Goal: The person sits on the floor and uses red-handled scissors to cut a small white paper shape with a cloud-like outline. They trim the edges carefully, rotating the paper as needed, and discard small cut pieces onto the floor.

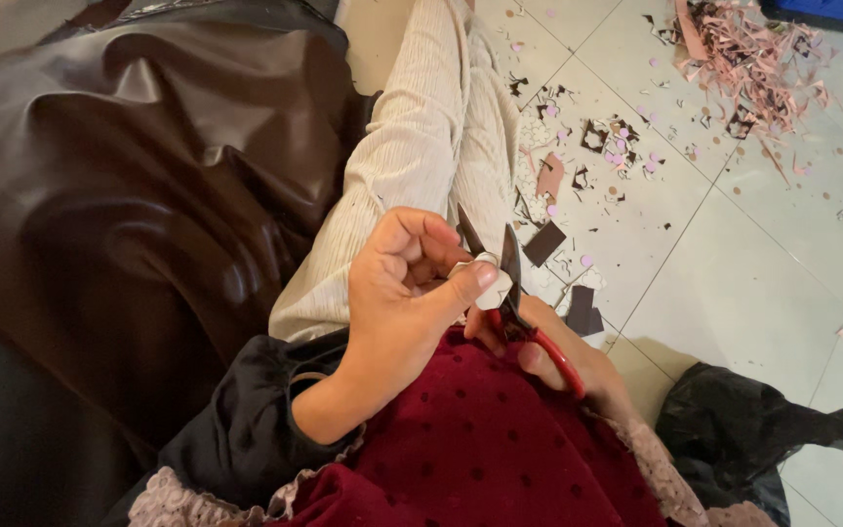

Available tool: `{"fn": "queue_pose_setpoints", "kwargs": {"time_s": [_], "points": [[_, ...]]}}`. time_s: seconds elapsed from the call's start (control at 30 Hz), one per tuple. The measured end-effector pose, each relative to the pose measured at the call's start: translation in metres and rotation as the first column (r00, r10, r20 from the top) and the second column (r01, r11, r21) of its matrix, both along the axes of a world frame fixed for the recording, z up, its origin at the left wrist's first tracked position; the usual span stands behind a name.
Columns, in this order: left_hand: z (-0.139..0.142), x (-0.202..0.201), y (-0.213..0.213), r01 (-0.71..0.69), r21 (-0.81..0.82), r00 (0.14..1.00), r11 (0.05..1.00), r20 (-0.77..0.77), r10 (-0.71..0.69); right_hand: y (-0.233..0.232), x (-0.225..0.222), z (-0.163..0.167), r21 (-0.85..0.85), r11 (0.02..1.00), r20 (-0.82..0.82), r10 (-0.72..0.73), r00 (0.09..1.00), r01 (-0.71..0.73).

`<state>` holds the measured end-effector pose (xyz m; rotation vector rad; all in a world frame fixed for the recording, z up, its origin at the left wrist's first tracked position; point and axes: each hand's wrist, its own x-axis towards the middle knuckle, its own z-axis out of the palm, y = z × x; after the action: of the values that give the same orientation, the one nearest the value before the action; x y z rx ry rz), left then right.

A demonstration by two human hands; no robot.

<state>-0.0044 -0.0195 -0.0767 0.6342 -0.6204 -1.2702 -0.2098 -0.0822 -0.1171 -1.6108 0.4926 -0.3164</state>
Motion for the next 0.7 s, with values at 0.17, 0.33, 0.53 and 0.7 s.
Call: {"fn": "queue_pose_setpoints", "kwargs": {"time_s": [0.17, 0.33, 0.53, 0.7], "points": [[-0.003, -0.001, -0.001, -0.036, 0.025, 0.997, 0.999, 0.065, 0.035, -0.004, 0.001, -0.011, -0.094, 0.995, -0.014, -0.028, 1.0, 0.026], [-0.006, -0.002, -0.001, -0.082, 0.005, 0.985, 0.997, 0.155, 0.08, -0.001, 0.003, -0.018, -0.095, 0.995, -0.017, -0.046, 0.999, 0.044], [-0.006, -0.001, -0.001, -0.078, -0.013, 0.979, 0.997, 0.189, 0.079, -0.002, 0.001, -0.013, -0.082, 0.995, -0.103, -0.059, 0.993, 0.05], [-0.004, 0.0, -0.001, -0.072, -0.004, 0.975, 0.997, 0.211, 0.072, -0.001, 0.003, -0.017, -0.12, 0.991, -0.047, -0.072, 0.996, 0.066]]}}
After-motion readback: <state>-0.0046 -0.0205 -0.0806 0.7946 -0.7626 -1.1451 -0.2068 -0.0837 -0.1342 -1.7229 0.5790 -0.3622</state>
